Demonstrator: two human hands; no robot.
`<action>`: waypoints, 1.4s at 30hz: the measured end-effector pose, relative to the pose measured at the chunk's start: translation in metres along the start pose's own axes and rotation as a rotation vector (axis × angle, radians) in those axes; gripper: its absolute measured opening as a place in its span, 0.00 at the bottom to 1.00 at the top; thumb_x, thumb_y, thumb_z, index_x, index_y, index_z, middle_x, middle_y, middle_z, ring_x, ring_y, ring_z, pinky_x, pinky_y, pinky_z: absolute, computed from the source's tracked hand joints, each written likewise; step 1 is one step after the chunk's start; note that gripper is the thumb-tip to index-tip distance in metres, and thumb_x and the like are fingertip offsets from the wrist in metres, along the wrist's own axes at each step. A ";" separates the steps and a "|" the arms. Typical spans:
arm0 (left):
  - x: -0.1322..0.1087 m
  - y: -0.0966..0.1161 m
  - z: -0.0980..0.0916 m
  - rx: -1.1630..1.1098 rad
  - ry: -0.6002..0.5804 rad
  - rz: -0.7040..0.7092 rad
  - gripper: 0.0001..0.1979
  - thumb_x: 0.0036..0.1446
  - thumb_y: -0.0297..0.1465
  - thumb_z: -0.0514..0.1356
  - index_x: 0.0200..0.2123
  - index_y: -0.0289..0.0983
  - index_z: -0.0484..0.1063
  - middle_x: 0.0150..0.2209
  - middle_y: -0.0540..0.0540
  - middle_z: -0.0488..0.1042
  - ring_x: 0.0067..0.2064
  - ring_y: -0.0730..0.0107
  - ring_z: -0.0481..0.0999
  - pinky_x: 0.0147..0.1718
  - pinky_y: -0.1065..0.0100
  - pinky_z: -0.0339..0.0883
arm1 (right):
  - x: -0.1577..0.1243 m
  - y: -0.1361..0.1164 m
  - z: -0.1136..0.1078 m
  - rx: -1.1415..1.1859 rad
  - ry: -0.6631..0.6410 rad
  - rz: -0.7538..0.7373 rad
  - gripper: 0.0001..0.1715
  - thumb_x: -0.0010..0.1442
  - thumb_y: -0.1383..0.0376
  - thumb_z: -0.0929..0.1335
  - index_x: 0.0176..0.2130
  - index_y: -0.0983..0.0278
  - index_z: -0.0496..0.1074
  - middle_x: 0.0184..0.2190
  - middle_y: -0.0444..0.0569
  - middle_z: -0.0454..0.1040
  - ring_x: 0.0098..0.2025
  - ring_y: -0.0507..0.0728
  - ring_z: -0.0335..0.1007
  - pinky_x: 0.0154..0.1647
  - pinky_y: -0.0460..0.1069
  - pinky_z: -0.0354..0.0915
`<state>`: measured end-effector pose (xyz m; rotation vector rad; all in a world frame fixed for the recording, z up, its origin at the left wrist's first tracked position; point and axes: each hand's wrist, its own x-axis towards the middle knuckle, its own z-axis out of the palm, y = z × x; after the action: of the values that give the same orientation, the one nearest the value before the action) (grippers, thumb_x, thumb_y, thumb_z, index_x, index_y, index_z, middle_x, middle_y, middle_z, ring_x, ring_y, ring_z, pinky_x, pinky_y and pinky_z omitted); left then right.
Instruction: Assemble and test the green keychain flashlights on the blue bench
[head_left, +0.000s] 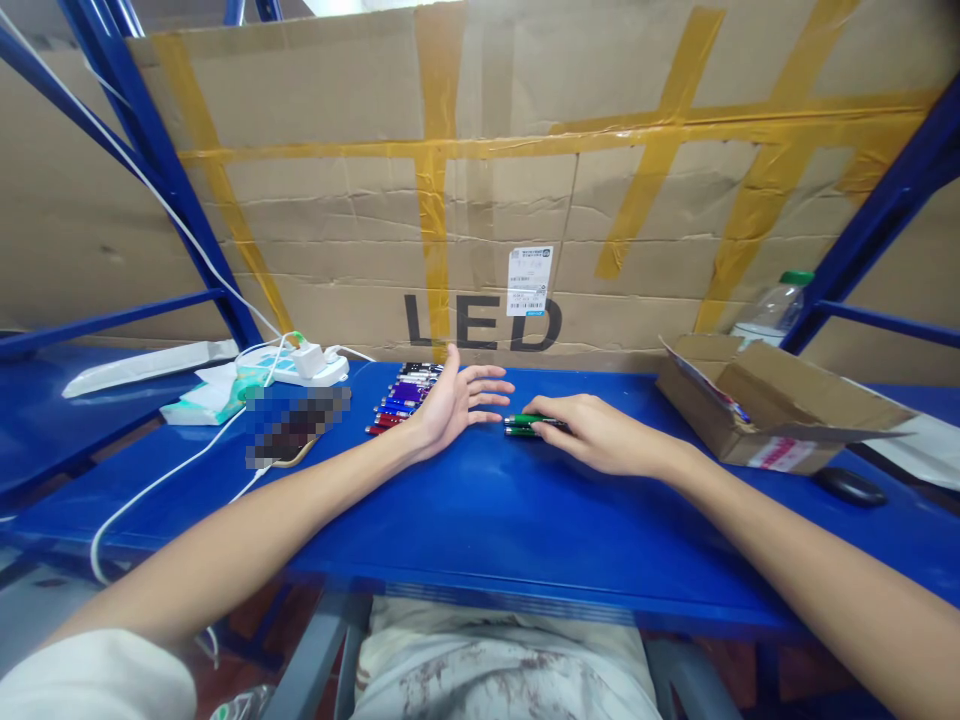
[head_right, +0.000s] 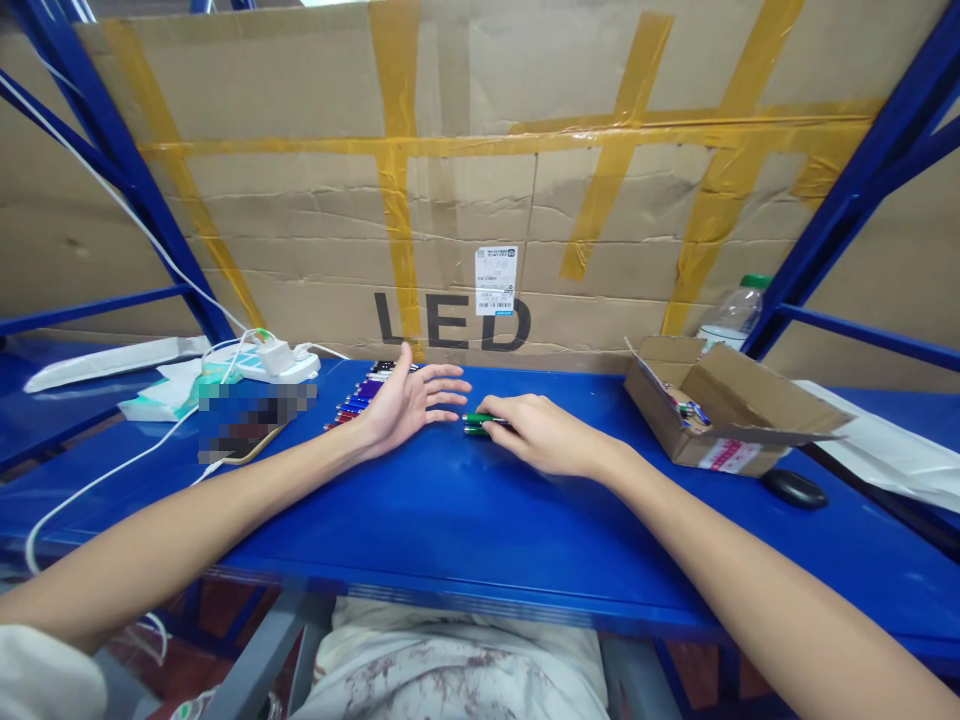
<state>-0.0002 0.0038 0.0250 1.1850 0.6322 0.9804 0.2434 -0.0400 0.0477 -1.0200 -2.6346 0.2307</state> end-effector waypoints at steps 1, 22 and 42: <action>0.000 0.000 0.000 0.002 -0.003 0.002 0.43 0.70 0.63 0.39 0.53 0.34 0.76 0.52 0.33 0.80 0.48 0.55 0.80 0.44 0.60 0.76 | 0.000 -0.001 0.000 0.000 -0.006 -0.001 0.16 0.78 0.59 0.60 0.49 0.61 0.74 0.39 0.52 0.82 0.37 0.60 0.76 0.39 0.51 0.62; 0.012 -0.001 -0.004 0.168 0.078 0.064 0.39 0.70 0.62 0.45 0.47 0.34 0.78 0.45 0.36 0.81 0.42 0.61 0.79 0.37 0.67 0.73 | -0.006 0.004 -0.012 -0.045 -0.301 0.164 0.10 0.68 0.56 0.71 0.41 0.60 0.73 0.35 0.47 0.80 0.33 0.57 0.72 0.34 0.49 0.59; 0.010 -0.010 -0.006 0.164 0.081 0.057 0.39 0.69 0.63 0.46 0.47 0.34 0.78 0.45 0.36 0.80 0.40 0.63 0.78 0.36 0.68 0.72 | 0.001 0.015 0.019 -0.131 -0.092 0.026 0.10 0.76 0.61 0.62 0.44 0.61 0.70 0.42 0.54 0.75 0.44 0.62 0.70 0.46 0.55 0.63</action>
<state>0.0018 0.0145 0.0141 1.3181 0.7581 1.0439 0.2458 -0.0287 0.0260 -1.1104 -2.7522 0.1147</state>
